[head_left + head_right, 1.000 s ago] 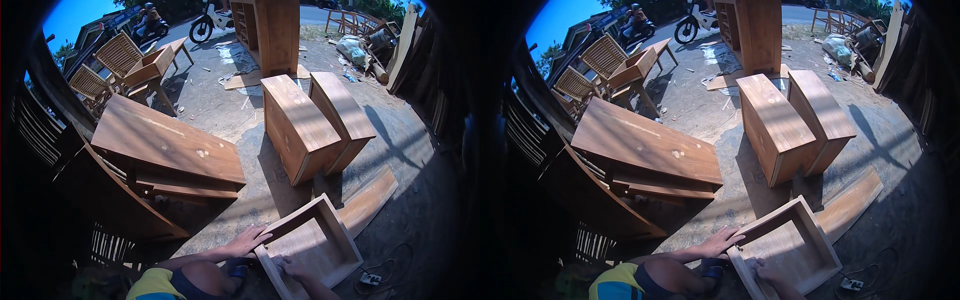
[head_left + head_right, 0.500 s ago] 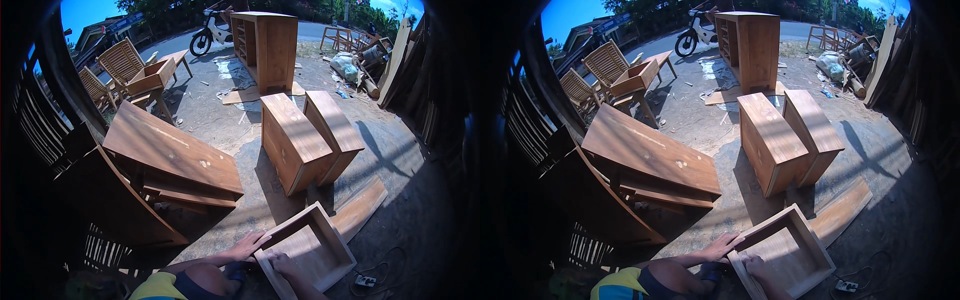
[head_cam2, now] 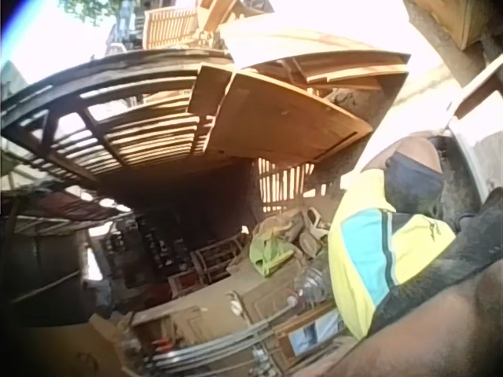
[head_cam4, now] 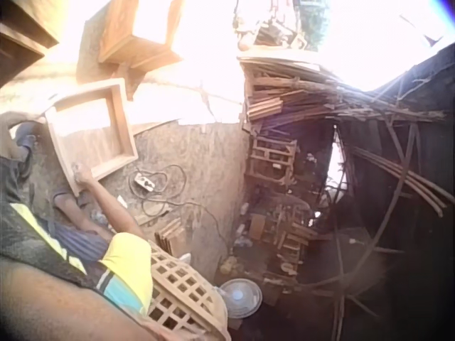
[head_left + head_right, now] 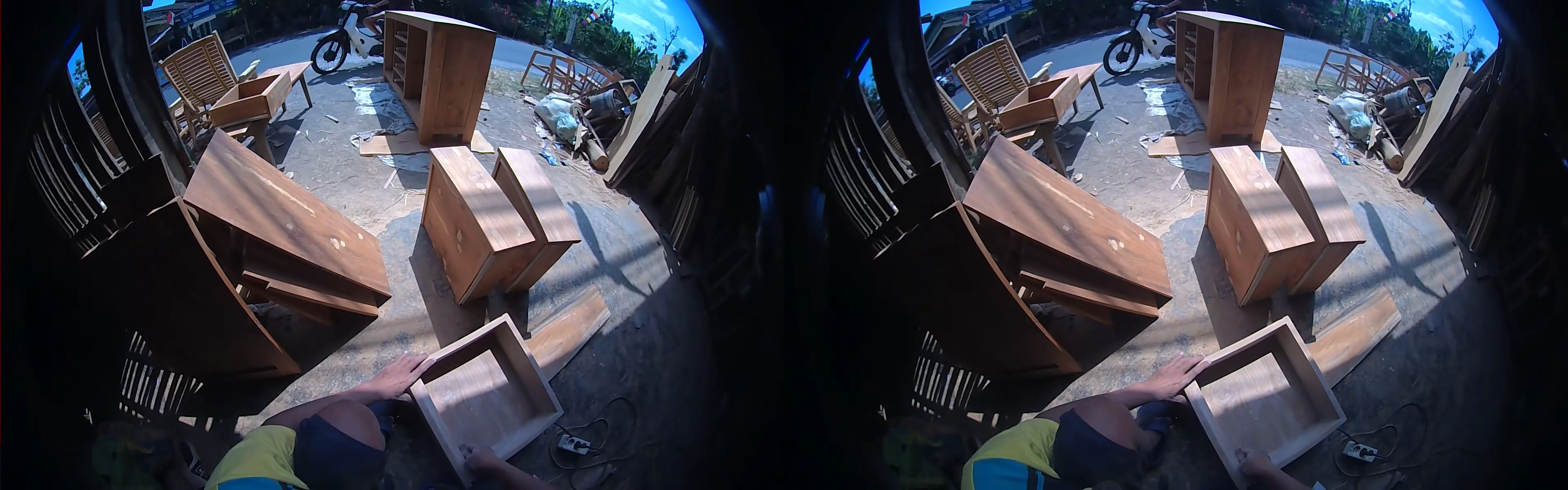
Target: The person sands the inner surfaces of a wooden drawer and the edges of its front panel using sandpaper.
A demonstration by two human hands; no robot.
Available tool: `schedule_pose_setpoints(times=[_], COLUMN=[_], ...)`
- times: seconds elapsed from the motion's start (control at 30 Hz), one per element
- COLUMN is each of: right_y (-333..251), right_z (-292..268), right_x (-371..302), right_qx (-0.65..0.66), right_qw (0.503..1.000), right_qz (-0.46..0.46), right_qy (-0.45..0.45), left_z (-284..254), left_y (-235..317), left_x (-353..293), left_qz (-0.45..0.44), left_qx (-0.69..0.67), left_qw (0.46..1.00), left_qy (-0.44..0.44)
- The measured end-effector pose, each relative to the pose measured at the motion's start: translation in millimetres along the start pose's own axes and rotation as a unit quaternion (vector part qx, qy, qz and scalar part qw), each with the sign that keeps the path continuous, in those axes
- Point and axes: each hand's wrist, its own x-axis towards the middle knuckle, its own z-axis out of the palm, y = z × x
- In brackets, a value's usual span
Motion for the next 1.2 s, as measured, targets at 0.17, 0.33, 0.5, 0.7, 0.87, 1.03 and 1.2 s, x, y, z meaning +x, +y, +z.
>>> schedule_pose_setpoints(times=[0.17, 0.33, 0.5, 0.7, 0.87, 1.03, 1.2], right_y=[-43, -3, -83, -198, -129, -191, -150], right_z=[-8, 9, -7, -38, -25, -42, -18], right_x=[2, 3, 67, 72, 73, 113, 33], right_qx=[0.079, -0.057, 0.096, 0.195, 0.195, 0.185, 0.130], right_qw=[0.994, 0.997, 0.981, 0.930, 0.957, 0.919, 0.940], right_qz=[-0.014, 0.000, -0.046, -0.160, -0.112, -0.193, -0.122], right_qy=[0.075, 0.042, 0.164, 0.268, 0.183, 0.291, 0.292], left_z=[-6, 11, 10, 23, 13, 19, 8], left_y=[3, -2, 0, -22, -13, -18, -14], left_x=[-4, -2, 3, 0, -1, 5, 0], left_qz=[0.006, 0.017, 0.020, 0.056, 0.033, 0.039, 0.044], left_qx=[0.013, 0.063, 0.011, -0.054, -0.073, -0.080, -0.077], left_qw=[1.000, 0.997, 1.000, 0.994, 0.996, 0.995, 0.994], left_qy=[-0.011, 0.030, 0.010, 0.073, 0.037, 0.047, 0.068])
